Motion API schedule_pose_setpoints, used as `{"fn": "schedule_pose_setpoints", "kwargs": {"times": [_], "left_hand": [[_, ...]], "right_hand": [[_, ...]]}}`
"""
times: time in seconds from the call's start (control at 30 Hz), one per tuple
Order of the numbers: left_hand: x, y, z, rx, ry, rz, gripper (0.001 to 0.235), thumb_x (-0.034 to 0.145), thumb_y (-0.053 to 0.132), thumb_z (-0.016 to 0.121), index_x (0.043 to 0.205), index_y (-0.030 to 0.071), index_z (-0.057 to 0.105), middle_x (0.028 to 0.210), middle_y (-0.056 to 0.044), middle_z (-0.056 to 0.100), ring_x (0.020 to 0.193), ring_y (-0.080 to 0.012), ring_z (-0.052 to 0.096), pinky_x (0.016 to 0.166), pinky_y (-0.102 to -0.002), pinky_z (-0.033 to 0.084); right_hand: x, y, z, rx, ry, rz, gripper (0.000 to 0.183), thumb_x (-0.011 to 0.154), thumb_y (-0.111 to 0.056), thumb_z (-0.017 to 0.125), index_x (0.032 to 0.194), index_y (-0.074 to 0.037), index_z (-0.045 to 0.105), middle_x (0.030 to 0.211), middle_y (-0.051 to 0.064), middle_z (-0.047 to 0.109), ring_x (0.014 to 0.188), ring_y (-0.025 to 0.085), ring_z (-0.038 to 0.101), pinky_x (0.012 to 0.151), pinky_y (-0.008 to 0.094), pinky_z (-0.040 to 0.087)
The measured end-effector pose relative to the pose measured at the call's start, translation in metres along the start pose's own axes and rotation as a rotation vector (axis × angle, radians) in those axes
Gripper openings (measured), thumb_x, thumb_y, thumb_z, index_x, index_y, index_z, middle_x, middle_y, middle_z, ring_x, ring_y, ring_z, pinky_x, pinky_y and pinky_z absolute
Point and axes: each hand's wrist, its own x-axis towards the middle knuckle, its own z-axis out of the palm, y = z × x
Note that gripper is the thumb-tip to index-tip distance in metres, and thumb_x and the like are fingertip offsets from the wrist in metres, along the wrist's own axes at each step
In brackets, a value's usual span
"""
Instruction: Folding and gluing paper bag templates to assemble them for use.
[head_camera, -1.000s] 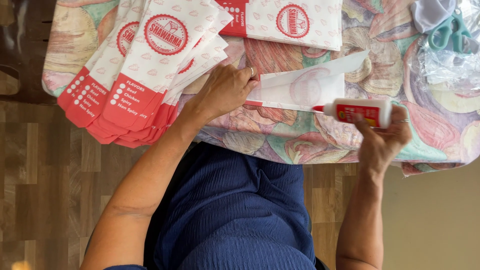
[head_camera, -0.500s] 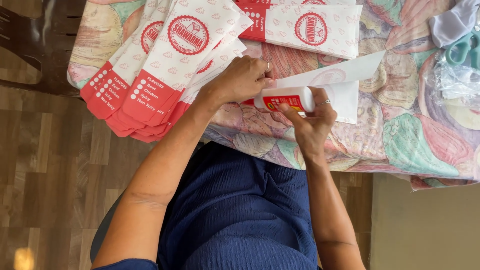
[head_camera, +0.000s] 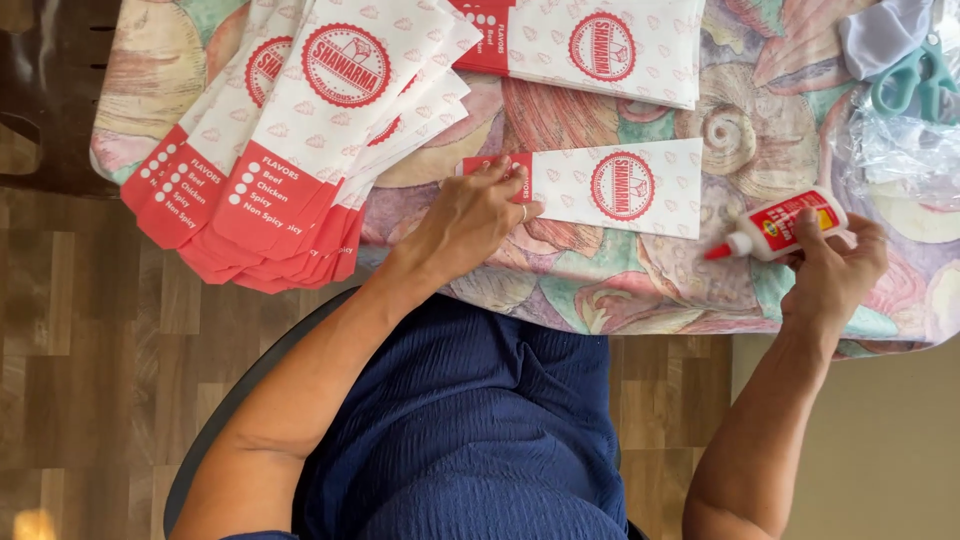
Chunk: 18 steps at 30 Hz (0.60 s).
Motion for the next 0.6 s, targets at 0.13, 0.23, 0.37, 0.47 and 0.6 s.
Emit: {"fn": "schedule_pose_setpoints", "kwargs": {"times": [0.13, 0.23, 0.37, 0.47, 0.6], "left_hand": [[-0.005, -0.007, 0.022, 0.065, 0.013, 0.047, 0.018, 0.098, 0.028, 0.070, 0.113, 0.026, 0.080, 0.123, -0.023, 0.071, 0.125, -0.0413, 0.062, 0.102, -0.049, 0.054], [-0.011, -0.004, 0.019, 0.130, 0.219, 0.149, 0.031, 0.104, 0.030, 0.063, 0.092, 0.009, 0.082, 0.123, -0.020, 0.071, 0.121, -0.0408, 0.065, 0.076, -0.052, 0.064], [-0.016, -0.004, 0.011, 0.054, 0.143, 0.168, 0.033, 0.096, 0.042, 0.070, 0.114, 0.017, 0.081, 0.129, -0.029, 0.068, 0.126, -0.0485, 0.060, 0.106, -0.055, 0.050], [-0.026, -0.013, 0.019, 0.041, 0.181, 0.207, 0.042, 0.095, 0.047, 0.069, 0.122, 0.016, 0.078, 0.138, -0.027, 0.063, 0.132, -0.0471, 0.056, 0.113, -0.055, 0.043], [-0.037, -0.019, 0.019, -0.028, 0.092, 0.156, 0.050, 0.105, 0.050, 0.053, 0.145, 0.022, 0.063, 0.160, -0.017, 0.045, 0.149, -0.0376, 0.038, 0.123, -0.056, 0.024]], "right_hand": [[-0.020, -0.034, 0.034, -0.770, 0.149, -0.492, 0.044, 0.096, 0.000, 0.098, 0.133, 0.005, 0.074, 0.122, 0.021, 0.057, 0.083, 0.028, 0.062, 0.065, 0.035, 0.057], [-0.068, -0.083, 0.097, -0.519, -0.134, -0.654, 0.019, 0.108, 0.014, 0.069, 0.127, 0.014, 0.069, 0.143, 0.028, 0.042, 0.131, 0.038, 0.049, 0.093, 0.040, 0.066], [-0.108, -0.117, 0.157, -0.613, -0.651, -0.839, 0.067, 0.101, -0.041, 0.037, 0.159, -0.009, 0.036, 0.166, 0.016, 0.033, 0.155, 0.039, 0.013, 0.125, 0.055, -0.001], [-0.109, -0.112, 0.151, -0.791, -0.818, -0.733, 0.100, 0.093, -0.079, 0.005, 0.165, -0.012, 0.022, 0.171, 0.013, 0.023, 0.157, 0.036, 0.003, 0.124, 0.058, -0.008], [-0.088, -0.112, 0.100, -0.970, -0.734, -0.575, 0.106, 0.097, -0.085, -0.002, 0.167, -0.007, 0.018, 0.172, 0.021, 0.019, 0.157, 0.048, 0.003, 0.121, 0.064, -0.015]]}}
